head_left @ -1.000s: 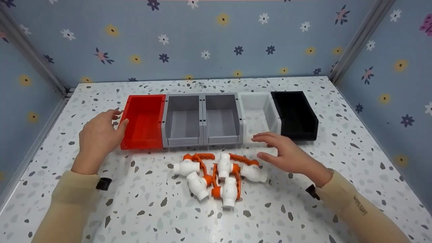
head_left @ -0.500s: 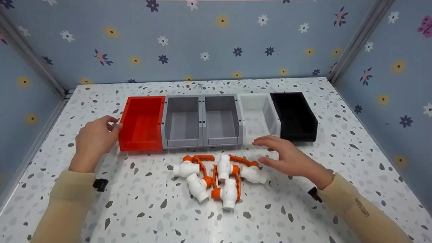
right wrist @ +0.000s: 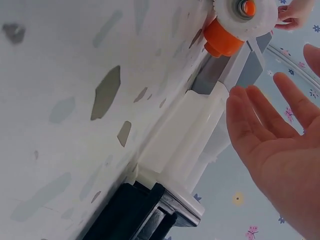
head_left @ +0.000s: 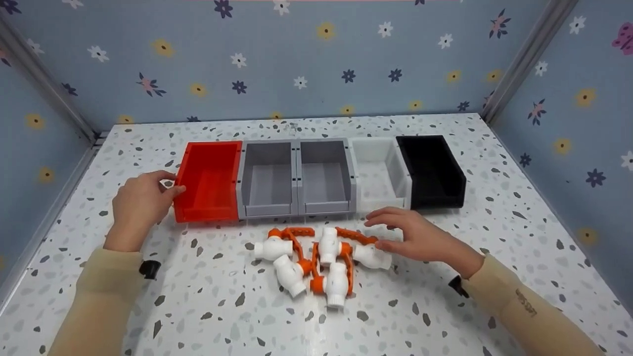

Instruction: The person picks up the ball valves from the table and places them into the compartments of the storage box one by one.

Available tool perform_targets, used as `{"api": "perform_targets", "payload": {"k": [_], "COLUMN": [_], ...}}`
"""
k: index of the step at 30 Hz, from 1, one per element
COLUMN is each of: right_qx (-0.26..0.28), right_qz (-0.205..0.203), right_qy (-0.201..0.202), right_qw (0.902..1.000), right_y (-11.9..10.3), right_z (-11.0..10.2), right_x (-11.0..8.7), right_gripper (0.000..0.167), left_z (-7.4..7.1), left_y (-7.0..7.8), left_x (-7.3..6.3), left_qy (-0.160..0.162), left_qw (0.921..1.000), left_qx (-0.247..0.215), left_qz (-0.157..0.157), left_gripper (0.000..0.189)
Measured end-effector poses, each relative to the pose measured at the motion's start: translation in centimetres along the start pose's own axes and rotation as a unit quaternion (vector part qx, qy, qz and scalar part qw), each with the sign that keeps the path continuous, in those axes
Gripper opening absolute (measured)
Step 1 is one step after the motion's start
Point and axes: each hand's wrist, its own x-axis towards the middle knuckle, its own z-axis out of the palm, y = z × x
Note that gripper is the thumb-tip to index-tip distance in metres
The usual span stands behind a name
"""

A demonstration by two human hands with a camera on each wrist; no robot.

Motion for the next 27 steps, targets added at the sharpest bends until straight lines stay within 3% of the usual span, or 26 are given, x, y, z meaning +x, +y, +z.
{"api": "perform_targets", "payload": {"k": [11,19,27], "right_qx": [-0.004,-0.005,-0.008], "right_qz": [-0.002,0.005,0.02], "right_qy": [-0.068,-0.092,-0.104], "right_qw": [0.9977,0.9957,0.9944], "right_y": [0.2,0.3,0.1], "right_z": [0.6,1.6,1.0], "right_x": [-0.1,-0.2,0.3], "right_gripper": [0.036,0.043,0.046], "left_z": [-0.3,0.2,-0.5], "left_y": [0.0,-0.7,0.0], "left_x": [-0.1,-0.6,0.2], "left_qy": [-0.019,-0.03,-0.037], "left_qw": [0.9995,0.9988,0.9982], "left_qx": [-0.019,-0.032,-0.035], "left_qz": [-0.017,-0.022,-0.033], "left_gripper": [0.053,0.057,0.059]}}
